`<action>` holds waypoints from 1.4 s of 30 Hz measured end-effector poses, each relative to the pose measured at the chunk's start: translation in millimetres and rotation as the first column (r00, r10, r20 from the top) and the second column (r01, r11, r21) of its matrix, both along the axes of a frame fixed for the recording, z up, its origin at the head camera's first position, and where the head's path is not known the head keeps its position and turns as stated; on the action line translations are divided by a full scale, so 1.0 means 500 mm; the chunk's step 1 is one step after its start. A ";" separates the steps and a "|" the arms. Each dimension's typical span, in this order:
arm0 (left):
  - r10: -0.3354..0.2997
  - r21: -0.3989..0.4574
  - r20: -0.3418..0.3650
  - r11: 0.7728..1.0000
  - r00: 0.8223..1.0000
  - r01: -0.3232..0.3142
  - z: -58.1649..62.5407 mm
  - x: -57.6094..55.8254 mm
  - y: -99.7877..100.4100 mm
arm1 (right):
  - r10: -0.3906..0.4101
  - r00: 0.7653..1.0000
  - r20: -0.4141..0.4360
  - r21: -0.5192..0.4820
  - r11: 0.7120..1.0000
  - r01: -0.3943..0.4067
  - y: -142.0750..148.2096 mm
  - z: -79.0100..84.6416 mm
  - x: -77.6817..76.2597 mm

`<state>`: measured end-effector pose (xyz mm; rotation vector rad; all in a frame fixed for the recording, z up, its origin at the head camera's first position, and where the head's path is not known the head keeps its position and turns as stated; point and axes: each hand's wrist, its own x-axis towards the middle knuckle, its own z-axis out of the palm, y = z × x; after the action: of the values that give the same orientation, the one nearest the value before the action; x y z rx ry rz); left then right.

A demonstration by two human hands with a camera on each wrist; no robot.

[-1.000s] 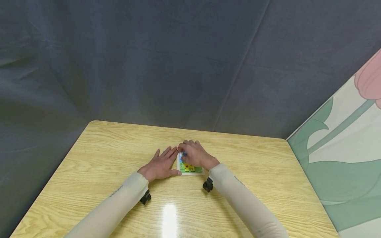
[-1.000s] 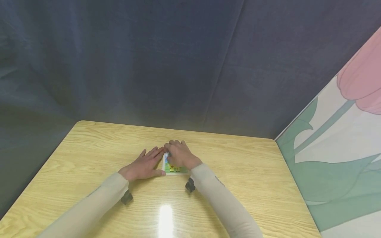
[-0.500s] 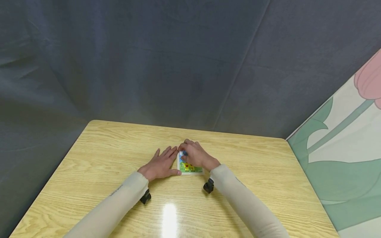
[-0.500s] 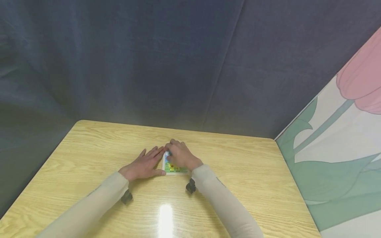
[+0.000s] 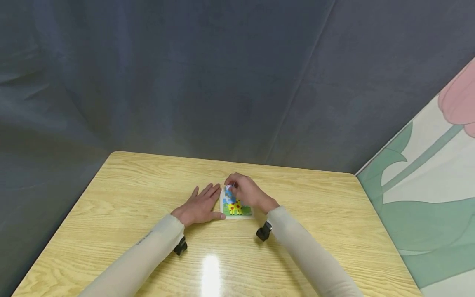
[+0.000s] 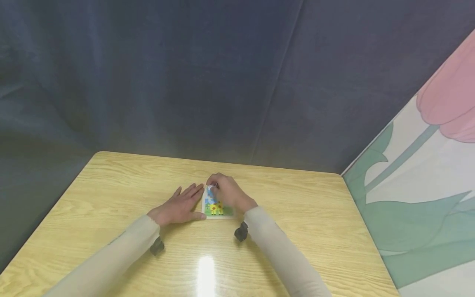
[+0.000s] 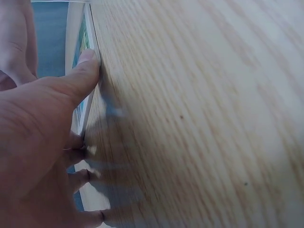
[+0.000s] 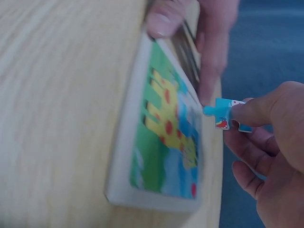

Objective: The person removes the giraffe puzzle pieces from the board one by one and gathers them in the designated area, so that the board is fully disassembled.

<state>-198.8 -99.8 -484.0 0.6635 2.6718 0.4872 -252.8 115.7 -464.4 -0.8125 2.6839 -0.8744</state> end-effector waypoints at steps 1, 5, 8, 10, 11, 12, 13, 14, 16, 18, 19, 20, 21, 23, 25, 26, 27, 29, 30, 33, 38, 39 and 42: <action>-0.001 -0.003 -0.001 1.000 1.000 0.001 -0.001 0.000 0.000 | -0.010 1.000 0.006 -0.011 1.000 0.010 0.005 0.003 -0.002; 0.003 -0.008 -0.001 1.000 1.000 -0.003 -0.001 -0.001 0.000 | -0.046 0.998 0.032 -0.024 0.999 0.046 0.034 0.014 -0.006; 0.007 0.000 0.001 1.000 1.000 -0.007 0.002 0.001 0.002 | -0.076 0.996 0.038 -0.014 0.997 0.077 0.057 0.016 -0.007; 0.008 0.000 0.005 1.000 1.000 -0.008 0.005 0.002 0.003 | -0.096 0.995 0.035 -0.011 0.995 0.097 0.072 0.016 -0.008; 0.009 0.003 0.009 1.000 1.000 -0.009 0.006 0.002 0.004 | -0.102 0.994 0.032 -0.010 0.995 0.103 0.080 0.016 -0.009; 0.010 0.005 0.010 1.000 1.000 -0.010 0.006 0.003 0.005 | -0.108 0.994 0.028 -0.008 0.994 0.108 0.087 0.015 -0.010; 0.010 0.005 0.012 1.000 1.000 -0.010 0.005 0.003 0.005 | -0.108 0.994 0.021 -0.003 0.994 0.108 0.094 0.014 -0.011; 0.010 0.006 0.013 1.000 1.000 -0.010 0.005 0.003 0.004 | -0.110 0.994 0.020 -0.001 0.994 0.110 0.101 0.014 -0.012; 0.008 0.010 0.014 1.000 1.000 -0.008 0.002 0.003 0.004 | -0.115 0.993 0.019 0.005 0.993 0.115 0.114 0.013 -0.014; 0.004 0.014 0.013 1.000 1.000 -0.004 0.001 0.003 0.003 | -0.118 0.993 0.020 0.013 0.993 0.118 0.126 0.013 -0.014; 0.001 0.016 0.014 1.000 1.000 -0.002 0.000 0.002 0.003 | -0.118 0.993 0.020 0.018 0.993 0.118 0.132 0.013 -0.014; -0.001 0.021 0.015 1.000 1.000 0.001 0.000 0.002 0.002 | -0.121 0.992 0.025 0.021 0.992 0.121 0.138 0.013 -0.014; -0.003 0.026 0.017 1.000 1.000 0.002 0.000 0.002 0.002 | -0.124 0.992 0.026 0.026 0.992 0.124 0.143 0.014 -0.014; -0.006 0.036 0.021 0.999 1.000 0.005 0.002 0.002 0.002 | -0.127 0.991 0.033 0.039 0.991 0.126 0.153 0.014 -0.014; -0.006 0.040 0.026 0.999 1.000 0.005 0.006 0.003 0.002 | -0.134 0.990 0.041 0.053 0.990 0.131 0.160 0.015 -0.015; -0.006 0.041 0.028 0.999 1.000 0.005 0.008 0.003 0.002 | -0.135 0.990 0.044 0.059 0.989 0.133 0.164 0.014 -0.016; -0.004 0.041 0.030 0.999 1.000 0.003 0.010 0.003 0.002 | -0.136 0.990 0.043 0.064 0.989 0.133 0.168 0.014 -0.017; -0.004 0.035 0.029 0.999 1.000 0.003 0.012 0.004 0.001 | -0.132 0.991 0.037 0.076 0.989 0.129 0.174 0.009 -0.020; -0.003 0.034 0.029 0.999 1.000 0.002 0.014 0.005 0.001 | -0.130 0.991 0.027 0.083 0.988 0.127 0.176 0.007 -0.020; -0.007 0.034 0.026 0.999 1.000 0.006 0.014 0.005 0.002 | -0.133 0.991 -0.006 0.110 0.985 0.133 0.183 -0.003 -0.022; -0.011 0.032 0.025 0.999 1.000 0.010 0.013 0.006 0.002 | -0.165 0.984 -0.060 0.136 0.976 0.172 0.188 -0.018 -0.022; -0.012 0.028 0.024 1.000 1.000 0.011 0.012 0.006 0.002 | -0.166 0.983 -0.076 0.143 0.974 0.175 0.189 -0.020 -0.022; -0.013 0.028 0.020 1.000 1.000 0.013 0.013 0.006 0.001 | -0.161 0.977 -0.142 0.170 0.968 0.184 0.189 -0.025 -0.021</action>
<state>-195.9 -99.2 -477.7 0.6799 2.6442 0.5260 -263.3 210.4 -476.9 -0.6208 2.9289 -0.6167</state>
